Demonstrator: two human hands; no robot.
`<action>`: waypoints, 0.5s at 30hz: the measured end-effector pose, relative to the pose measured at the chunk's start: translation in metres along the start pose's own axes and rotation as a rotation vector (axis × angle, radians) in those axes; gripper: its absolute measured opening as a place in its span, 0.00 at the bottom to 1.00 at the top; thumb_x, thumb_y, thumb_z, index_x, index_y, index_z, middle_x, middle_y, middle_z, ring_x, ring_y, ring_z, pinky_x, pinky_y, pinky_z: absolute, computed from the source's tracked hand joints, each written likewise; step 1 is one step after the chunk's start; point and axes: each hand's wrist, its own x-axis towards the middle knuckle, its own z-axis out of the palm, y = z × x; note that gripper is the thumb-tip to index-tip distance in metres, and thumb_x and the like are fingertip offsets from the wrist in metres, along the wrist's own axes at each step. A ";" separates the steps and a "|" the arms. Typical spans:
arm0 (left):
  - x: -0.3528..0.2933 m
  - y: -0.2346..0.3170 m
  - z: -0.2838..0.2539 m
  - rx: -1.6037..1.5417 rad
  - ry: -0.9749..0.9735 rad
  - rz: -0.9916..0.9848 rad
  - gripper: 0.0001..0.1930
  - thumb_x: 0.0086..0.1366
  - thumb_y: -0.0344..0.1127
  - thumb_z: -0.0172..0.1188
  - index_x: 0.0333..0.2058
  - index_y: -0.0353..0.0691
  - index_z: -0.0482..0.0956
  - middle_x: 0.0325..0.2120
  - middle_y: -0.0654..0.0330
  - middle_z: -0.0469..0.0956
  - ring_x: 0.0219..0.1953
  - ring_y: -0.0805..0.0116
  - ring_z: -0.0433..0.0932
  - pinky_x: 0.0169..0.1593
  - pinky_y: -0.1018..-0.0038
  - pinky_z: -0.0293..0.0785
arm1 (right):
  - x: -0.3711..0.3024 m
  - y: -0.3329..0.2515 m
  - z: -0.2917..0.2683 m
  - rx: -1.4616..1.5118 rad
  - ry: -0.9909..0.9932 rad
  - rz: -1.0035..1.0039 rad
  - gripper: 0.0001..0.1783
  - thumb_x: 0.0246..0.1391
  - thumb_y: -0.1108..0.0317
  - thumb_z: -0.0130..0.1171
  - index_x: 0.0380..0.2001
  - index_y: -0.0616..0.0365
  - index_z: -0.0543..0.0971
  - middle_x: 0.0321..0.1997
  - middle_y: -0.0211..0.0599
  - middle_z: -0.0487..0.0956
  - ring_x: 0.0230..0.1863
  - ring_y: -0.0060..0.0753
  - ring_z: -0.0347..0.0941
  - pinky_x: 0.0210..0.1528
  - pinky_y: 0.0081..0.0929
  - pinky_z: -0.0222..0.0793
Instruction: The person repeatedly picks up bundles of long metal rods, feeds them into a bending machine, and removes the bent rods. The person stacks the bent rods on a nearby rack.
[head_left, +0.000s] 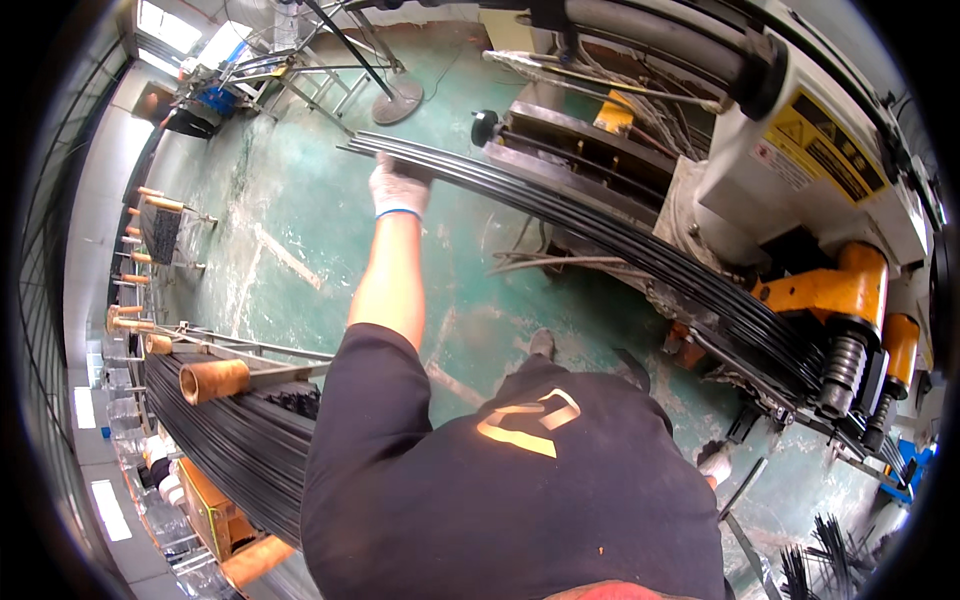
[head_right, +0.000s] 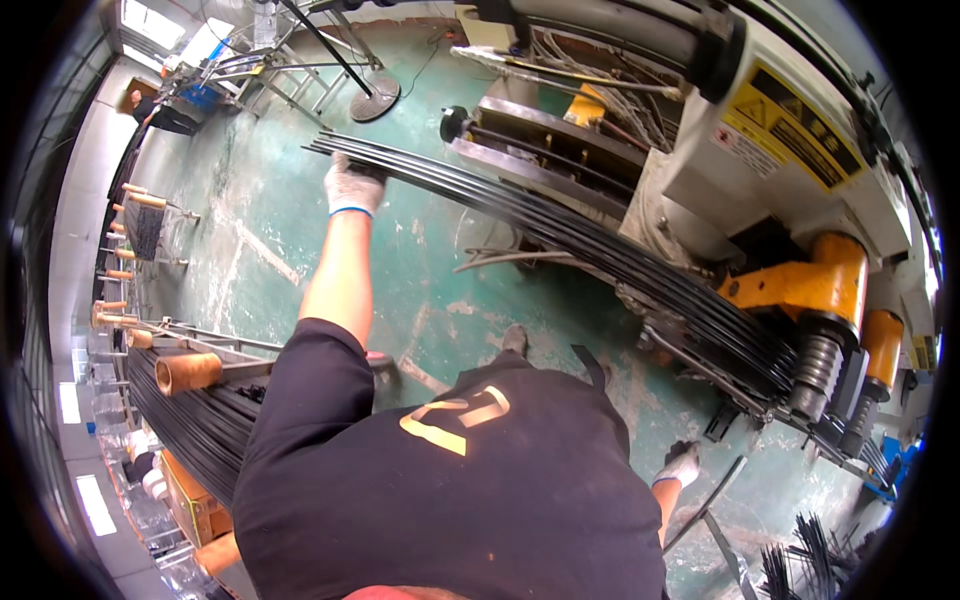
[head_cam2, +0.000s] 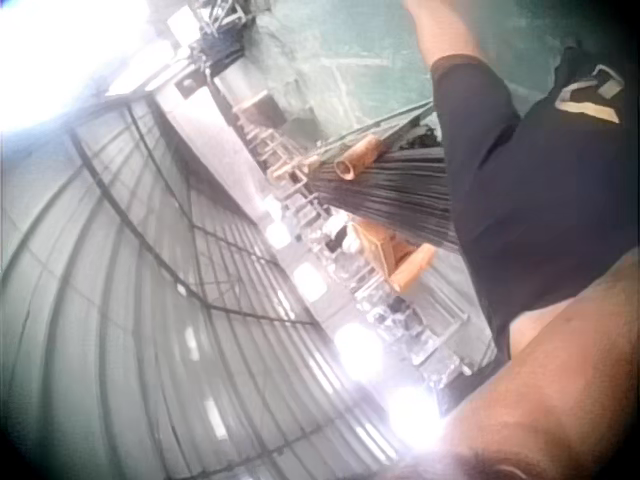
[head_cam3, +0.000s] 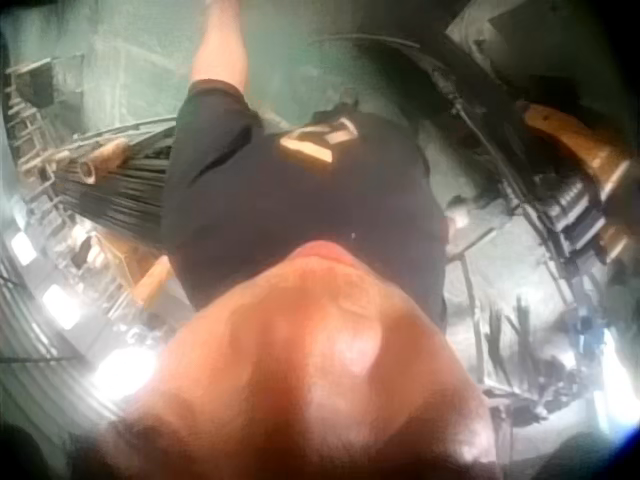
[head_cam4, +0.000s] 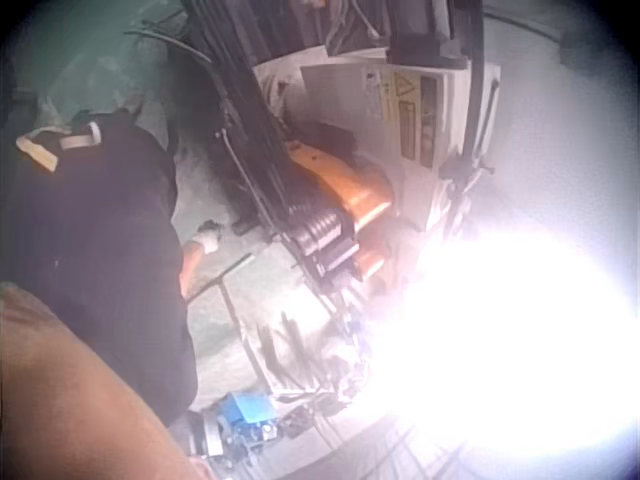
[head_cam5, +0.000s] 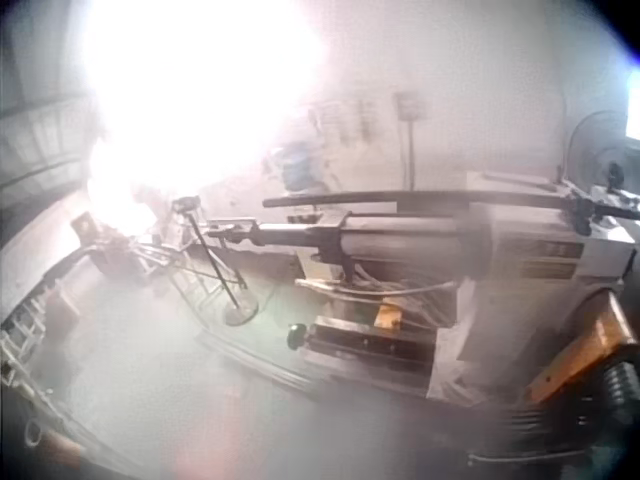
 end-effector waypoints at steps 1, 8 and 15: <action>0.027 0.031 -0.011 0.014 0.041 0.023 0.26 0.75 0.58 0.51 0.54 0.39 0.75 0.53 0.49 0.77 0.56 0.43 0.74 0.65 0.42 0.67 | -0.009 0.014 0.002 -0.042 0.002 0.055 0.18 0.70 0.51 0.56 0.40 0.56 0.82 0.32 0.35 0.83 0.30 0.35 0.77 0.27 0.30 0.66; 0.128 0.144 -0.051 0.196 0.164 0.106 0.34 0.74 0.60 0.53 0.67 0.44 0.58 0.59 0.48 0.68 0.53 0.47 0.76 0.57 0.42 0.76 | -0.088 0.059 0.008 -0.111 -0.052 0.098 0.15 0.70 0.52 0.54 0.32 0.48 0.77 0.24 0.29 0.75 0.21 0.32 0.69 0.20 0.33 0.55; 0.093 0.119 -0.038 0.353 -0.025 0.090 0.24 0.78 0.59 0.44 0.50 0.43 0.73 0.47 0.53 0.78 0.53 0.47 0.76 0.60 0.42 0.73 | -0.104 0.047 0.014 -0.145 -0.066 -0.014 0.15 0.70 0.53 0.54 0.31 0.48 0.78 0.23 0.25 0.74 0.20 0.29 0.68 0.20 0.29 0.53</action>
